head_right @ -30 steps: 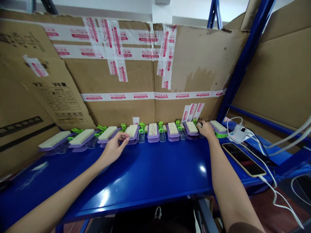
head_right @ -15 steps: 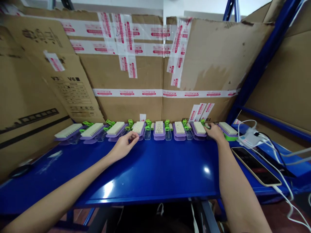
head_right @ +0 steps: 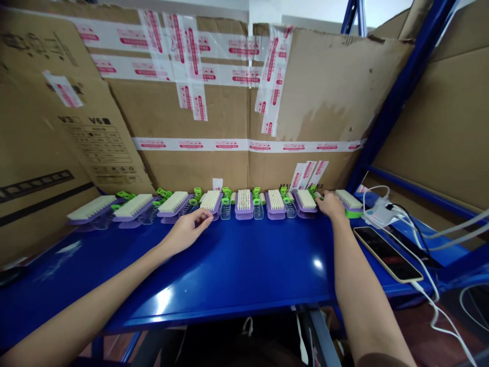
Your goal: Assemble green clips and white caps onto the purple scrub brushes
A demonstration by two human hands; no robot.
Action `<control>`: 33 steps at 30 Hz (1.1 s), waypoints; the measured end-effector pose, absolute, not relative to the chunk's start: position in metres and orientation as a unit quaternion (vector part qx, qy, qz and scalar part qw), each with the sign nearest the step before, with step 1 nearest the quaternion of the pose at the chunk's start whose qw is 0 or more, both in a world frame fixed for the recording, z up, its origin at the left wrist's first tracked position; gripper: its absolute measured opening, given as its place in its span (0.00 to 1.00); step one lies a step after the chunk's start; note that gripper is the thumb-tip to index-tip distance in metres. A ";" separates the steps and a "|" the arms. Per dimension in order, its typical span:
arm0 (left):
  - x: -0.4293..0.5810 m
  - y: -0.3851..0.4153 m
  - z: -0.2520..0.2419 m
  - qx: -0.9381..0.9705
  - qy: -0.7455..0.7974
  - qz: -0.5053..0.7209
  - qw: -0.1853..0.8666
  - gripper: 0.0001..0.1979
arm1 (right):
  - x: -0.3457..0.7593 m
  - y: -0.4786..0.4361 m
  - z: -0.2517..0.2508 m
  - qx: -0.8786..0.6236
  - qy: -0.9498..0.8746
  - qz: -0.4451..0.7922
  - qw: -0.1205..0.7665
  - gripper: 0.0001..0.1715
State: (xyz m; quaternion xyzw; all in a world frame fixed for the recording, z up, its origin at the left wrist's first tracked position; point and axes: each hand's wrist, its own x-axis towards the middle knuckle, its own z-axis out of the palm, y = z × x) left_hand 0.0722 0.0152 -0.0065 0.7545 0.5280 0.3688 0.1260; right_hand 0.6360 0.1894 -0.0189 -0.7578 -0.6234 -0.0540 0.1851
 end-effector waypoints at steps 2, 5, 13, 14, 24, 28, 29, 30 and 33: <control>0.072 0.015 -0.006 0.754 0.527 0.372 0.126 0.15 | 0.635 0.188 -0.019 -0.760 -0.623 -0.053 0.178 0.29; 0.073 0.014 -0.005 0.751 0.533 0.367 0.133 0.15 | 0.633 0.186 -0.020 -0.765 -0.619 -0.053 0.171 0.32; 0.074 0.013 -0.004 0.752 0.535 0.361 0.132 0.16 | 0.631 0.182 -0.018 -0.774 -0.610 -0.051 0.163 0.34; 0.074 0.013 -0.004 0.752 0.534 0.363 0.132 0.15 | 0.631 0.182 -0.018 -0.774 -0.610 -0.051 0.162 0.33; 0.073 0.013 -0.005 0.753 0.535 0.361 0.131 0.16 | 0.635 0.177 -0.003 -0.763 -0.618 -0.078 0.172 0.30; 0.074 0.012 -0.003 0.752 0.534 0.363 0.133 0.16 | 0.624 0.173 0.011 -0.715 -0.660 -0.104 0.203 0.29; 0.074 0.012 -0.003 0.752 0.533 0.363 0.135 0.16 | 0.619 0.173 0.013 -0.697 -0.677 -0.107 0.209 0.30; 0.074 0.012 -0.003 0.753 0.531 0.364 0.136 0.16 | 0.613 0.174 0.014 -0.678 -0.695 -0.109 0.214 0.30; 0.074 0.012 -0.004 0.756 0.528 0.363 0.137 0.16 | 0.596 0.176 0.013 -0.627 -0.740 -0.112 0.218 0.32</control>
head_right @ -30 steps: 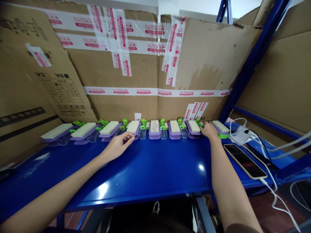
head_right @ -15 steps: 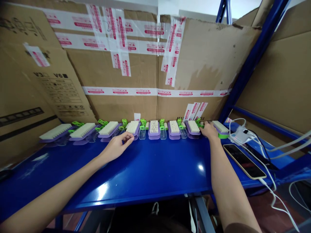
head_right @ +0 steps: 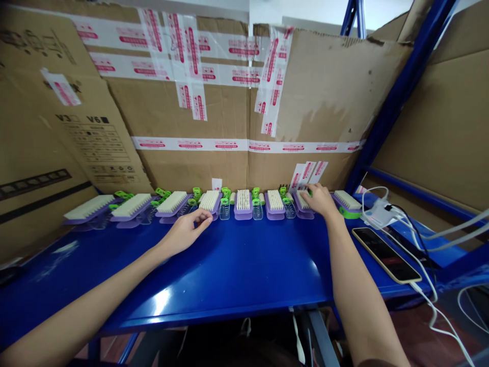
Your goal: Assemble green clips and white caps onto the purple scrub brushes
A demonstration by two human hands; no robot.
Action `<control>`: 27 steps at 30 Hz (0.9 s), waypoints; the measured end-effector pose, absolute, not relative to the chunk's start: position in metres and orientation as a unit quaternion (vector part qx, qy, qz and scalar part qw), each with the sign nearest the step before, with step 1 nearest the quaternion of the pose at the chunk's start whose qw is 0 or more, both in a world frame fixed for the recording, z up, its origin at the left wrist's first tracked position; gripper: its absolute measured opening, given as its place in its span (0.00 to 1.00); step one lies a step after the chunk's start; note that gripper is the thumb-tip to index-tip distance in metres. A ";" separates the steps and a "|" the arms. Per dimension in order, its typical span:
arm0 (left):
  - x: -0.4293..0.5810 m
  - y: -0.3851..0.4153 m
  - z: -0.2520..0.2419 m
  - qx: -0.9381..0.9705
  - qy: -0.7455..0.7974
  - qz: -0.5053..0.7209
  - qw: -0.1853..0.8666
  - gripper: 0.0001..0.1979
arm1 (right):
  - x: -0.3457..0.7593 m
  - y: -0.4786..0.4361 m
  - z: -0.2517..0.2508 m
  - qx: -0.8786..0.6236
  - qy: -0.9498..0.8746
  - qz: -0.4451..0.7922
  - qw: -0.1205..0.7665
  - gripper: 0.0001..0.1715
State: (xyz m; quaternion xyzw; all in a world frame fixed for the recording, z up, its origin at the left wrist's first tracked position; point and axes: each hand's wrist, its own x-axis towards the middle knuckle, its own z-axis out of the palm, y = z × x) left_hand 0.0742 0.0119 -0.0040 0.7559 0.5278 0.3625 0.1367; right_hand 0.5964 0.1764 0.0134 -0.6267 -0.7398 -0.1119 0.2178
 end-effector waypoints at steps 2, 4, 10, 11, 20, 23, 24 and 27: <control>0.074 0.012 -0.004 0.756 0.530 0.360 0.133 0.16 | 0.589 0.179 0.010 -0.605 -0.759 -0.109 0.213 0.30; 0.074 0.013 -0.004 0.756 0.531 0.358 0.131 0.16 | 0.586 0.181 0.005 -0.593 -0.771 -0.104 0.206 0.28; 0.073 0.013 -0.005 0.759 0.525 0.361 0.130 0.16 | 0.586 0.184 0.001 -0.595 -0.771 -0.098 0.204 0.26; 0.073 0.013 -0.006 0.760 0.524 0.362 0.129 0.15 | 0.586 0.183 0.002 -0.598 -0.768 -0.098 0.206 0.24; 0.075 0.012 -0.005 0.759 0.523 0.364 0.131 0.15 | 0.583 0.175 0.007 -0.624 -0.746 -0.101 0.210 0.16; 0.076 0.011 -0.004 0.761 0.522 0.361 0.133 0.14 | 0.585 0.174 0.009 -0.632 -0.741 -0.100 0.206 0.15; 0.076 0.011 -0.004 0.763 0.522 0.358 0.132 0.14 | 0.585 0.174 0.010 -0.633 -0.740 -0.100 0.205 0.15; 0.076 0.011 -0.004 0.764 0.522 0.355 0.130 0.14 | 0.584 0.175 0.011 -0.627 -0.747 -0.098 0.200 0.20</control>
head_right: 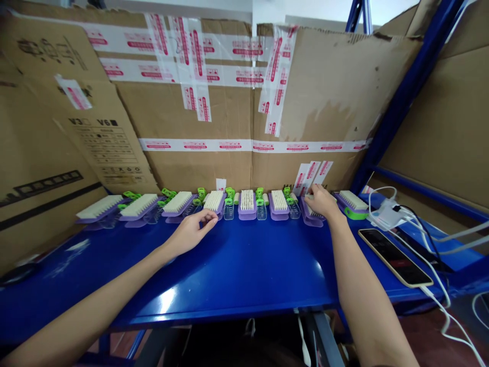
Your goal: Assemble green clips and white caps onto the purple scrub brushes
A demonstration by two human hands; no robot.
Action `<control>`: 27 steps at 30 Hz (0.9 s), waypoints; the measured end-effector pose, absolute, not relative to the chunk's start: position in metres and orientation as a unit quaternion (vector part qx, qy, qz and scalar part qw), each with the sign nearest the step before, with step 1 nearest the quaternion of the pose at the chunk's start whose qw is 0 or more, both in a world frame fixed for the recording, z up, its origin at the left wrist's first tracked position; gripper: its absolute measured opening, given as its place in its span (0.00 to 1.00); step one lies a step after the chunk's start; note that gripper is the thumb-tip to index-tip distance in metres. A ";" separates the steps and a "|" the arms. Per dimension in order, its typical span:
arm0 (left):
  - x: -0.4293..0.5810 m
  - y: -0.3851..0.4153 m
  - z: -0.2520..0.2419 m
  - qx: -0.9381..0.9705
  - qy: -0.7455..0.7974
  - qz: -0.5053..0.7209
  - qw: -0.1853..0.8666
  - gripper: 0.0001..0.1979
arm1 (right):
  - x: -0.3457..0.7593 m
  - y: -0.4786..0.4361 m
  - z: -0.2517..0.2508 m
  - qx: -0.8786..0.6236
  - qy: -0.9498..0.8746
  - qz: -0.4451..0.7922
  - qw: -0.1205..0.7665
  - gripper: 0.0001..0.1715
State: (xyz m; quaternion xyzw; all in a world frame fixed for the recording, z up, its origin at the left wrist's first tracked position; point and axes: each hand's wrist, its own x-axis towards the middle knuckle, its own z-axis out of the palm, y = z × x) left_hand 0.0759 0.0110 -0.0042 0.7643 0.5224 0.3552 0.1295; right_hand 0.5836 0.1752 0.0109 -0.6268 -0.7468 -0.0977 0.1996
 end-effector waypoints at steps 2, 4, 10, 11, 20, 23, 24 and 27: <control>0.076 0.011 -0.003 0.763 0.524 0.356 0.132 0.14 | 0.582 0.176 0.011 -0.622 -0.753 -0.094 0.193 0.22; 0.076 0.010 -0.002 0.762 0.524 0.356 0.135 0.14 | 0.580 0.177 0.010 -0.623 -0.754 -0.089 0.186 0.19; 0.078 0.009 -0.001 0.763 0.521 0.354 0.146 0.14 | 0.580 0.179 0.007 -0.633 -0.747 -0.087 0.183 0.14; 0.079 0.009 -0.002 0.765 0.517 0.355 0.147 0.14 | 0.581 0.179 0.007 -0.633 -0.747 -0.088 0.181 0.13; 0.081 0.006 0.001 0.771 0.508 0.361 0.135 0.11 | 0.585 0.172 0.012 -0.636 -0.750 -0.088 0.159 0.11; 0.082 0.007 0.000 0.771 0.507 0.361 0.132 0.10 | 0.584 0.169 0.014 -0.649 -0.743 -0.082 0.144 0.13; 0.082 0.007 0.000 0.769 0.508 0.363 0.134 0.10 | 0.583 0.168 0.015 -0.653 -0.741 -0.080 0.139 0.13; 0.082 0.008 -0.001 0.772 0.503 0.365 0.132 0.09 | 0.581 0.162 0.018 -0.657 -0.740 -0.083 0.114 0.14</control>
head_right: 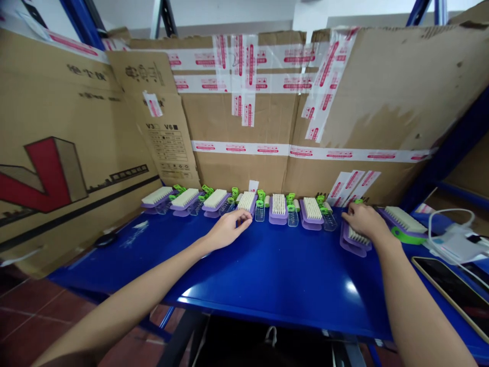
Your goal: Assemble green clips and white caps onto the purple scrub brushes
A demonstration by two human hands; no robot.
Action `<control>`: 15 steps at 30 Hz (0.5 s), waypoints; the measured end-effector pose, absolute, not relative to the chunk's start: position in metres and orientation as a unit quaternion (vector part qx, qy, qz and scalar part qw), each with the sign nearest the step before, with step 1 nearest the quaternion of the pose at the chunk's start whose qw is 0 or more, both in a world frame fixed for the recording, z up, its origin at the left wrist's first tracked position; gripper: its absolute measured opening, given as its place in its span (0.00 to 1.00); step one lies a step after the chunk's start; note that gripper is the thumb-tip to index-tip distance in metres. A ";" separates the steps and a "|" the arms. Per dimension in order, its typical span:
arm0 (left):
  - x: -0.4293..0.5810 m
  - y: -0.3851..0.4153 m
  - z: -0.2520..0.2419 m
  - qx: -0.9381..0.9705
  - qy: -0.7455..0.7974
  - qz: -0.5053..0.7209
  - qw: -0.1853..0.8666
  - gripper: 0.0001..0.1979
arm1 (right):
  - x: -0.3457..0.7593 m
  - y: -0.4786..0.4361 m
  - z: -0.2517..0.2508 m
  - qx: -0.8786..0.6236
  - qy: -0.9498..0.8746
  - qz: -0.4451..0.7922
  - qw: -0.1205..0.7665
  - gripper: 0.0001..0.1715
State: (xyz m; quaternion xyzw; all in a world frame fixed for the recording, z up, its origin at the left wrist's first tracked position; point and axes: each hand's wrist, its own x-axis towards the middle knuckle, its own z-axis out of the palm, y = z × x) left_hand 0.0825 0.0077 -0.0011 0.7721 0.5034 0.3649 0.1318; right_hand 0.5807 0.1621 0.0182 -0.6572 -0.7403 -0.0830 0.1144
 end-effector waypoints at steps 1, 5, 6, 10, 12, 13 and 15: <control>0.083 0.007 -0.001 0.772 0.503 0.366 0.129 0.09 | 0.580 0.159 0.019 -0.658 -0.741 -0.084 0.105 0.14; 0.084 0.005 -0.002 0.775 0.505 0.360 0.122 0.09 | 0.579 0.143 0.019 -0.657 -0.743 -0.086 0.091 0.18; 0.085 0.004 -0.002 0.777 0.504 0.358 0.124 0.09 | 0.579 0.139 0.018 -0.661 -0.740 -0.087 0.090 0.19; 0.086 0.003 -0.003 0.780 0.502 0.351 0.129 0.09 | 0.570 0.121 0.016 -0.674 -0.728 -0.090 0.081 0.24; 0.086 0.003 -0.004 0.784 0.497 0.348 0.129 0.09 | 0.560 0.111 0.016 -0.687 -0.717 -0.090 0.069 0.24; 0.086 0.003 -0.005 0.785 0.494 0.352 0.128 0.10 | 0.554 0.106 0.017 -0.694 -0.710 -0.094 0.069 0.25; 0.086 0.003 -0.006 0.785 0.492 0.354 0.130 0.10 | 0.542 0.095 0.017 -0.712 -0.691 -0.102 0.064 0.28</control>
